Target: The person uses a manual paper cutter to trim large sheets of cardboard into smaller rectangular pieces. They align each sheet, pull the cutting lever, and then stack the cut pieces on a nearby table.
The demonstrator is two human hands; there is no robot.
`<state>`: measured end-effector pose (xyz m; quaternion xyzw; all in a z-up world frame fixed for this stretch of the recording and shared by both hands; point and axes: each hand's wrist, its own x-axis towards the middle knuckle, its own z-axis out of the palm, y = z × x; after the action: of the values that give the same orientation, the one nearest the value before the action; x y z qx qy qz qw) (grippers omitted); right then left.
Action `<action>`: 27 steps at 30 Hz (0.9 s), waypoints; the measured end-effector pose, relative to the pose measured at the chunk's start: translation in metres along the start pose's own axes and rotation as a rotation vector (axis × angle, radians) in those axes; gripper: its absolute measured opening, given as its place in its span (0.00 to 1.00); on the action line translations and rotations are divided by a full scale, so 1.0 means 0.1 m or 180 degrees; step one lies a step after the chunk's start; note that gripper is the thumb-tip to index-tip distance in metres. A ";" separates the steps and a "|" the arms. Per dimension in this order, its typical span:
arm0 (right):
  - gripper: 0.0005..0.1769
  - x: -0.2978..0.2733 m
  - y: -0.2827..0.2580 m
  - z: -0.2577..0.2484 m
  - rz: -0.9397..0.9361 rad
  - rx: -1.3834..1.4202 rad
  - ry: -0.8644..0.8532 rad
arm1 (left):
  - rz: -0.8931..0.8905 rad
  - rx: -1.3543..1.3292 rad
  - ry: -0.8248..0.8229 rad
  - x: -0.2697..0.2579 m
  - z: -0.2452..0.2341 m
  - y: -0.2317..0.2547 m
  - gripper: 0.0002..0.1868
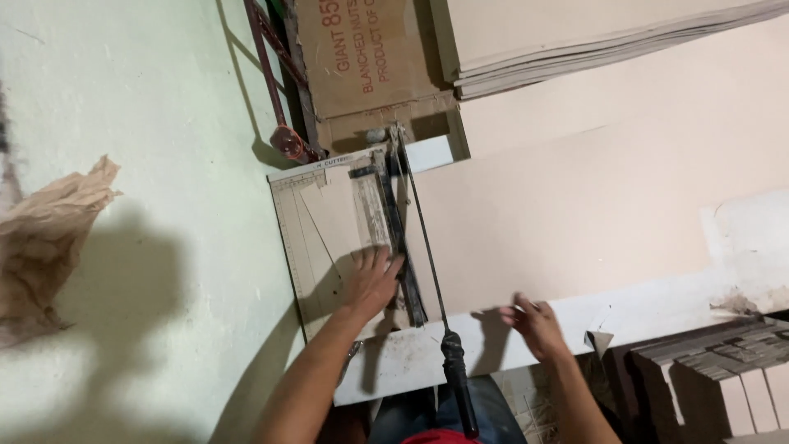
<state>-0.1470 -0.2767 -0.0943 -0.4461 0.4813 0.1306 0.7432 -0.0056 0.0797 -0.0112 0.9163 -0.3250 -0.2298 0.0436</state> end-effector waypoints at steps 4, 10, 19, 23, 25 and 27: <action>0.22 -0.20 -0.21 0.51 -0.0047 -0.0090 0.0135 | -0.0927 -0.0614 -0.0389 0.29 -0.36 0.40 0.42; 0.23 -0.11 -0.22 0.54 0.0182 -0.2149 -0.0063 | -0.1603 -0.0321 -0.1288 0.57 -0.28 0.55 0.52; 0.59 -1.66 0.31 1.18 -0.0776 -0.5398 -0.0957 | -0.1707 0.0148 -0.1386 0.69 0.03 0.52 0.69; 0.54 -0.71 1.47 0.54 -0.1794 -0.5621 -0.0583 | -0.1707 -0.0148 -0.1479 0.69 0.02 0.53 0.69; 0.51 -0.73 1.44 0.56 -0.1609 -0.5565 -0.0560 | -0.1641 -0.0169 -0.1517 0.68 -0.03 0.50 0.67; 0.49 -0.77 1.40 0.53 -0.1468 -0.5523 -0.0522 | -0.1583 -0.0203 -0.1513 0.68 -0.03 0.52 0.65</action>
<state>-0.2415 -0.1373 -0.0985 -0.9249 0.0577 0.3271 0.1850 0.0122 -0.0031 -0.0236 0.8865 -0.0854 -0.4505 -0.0621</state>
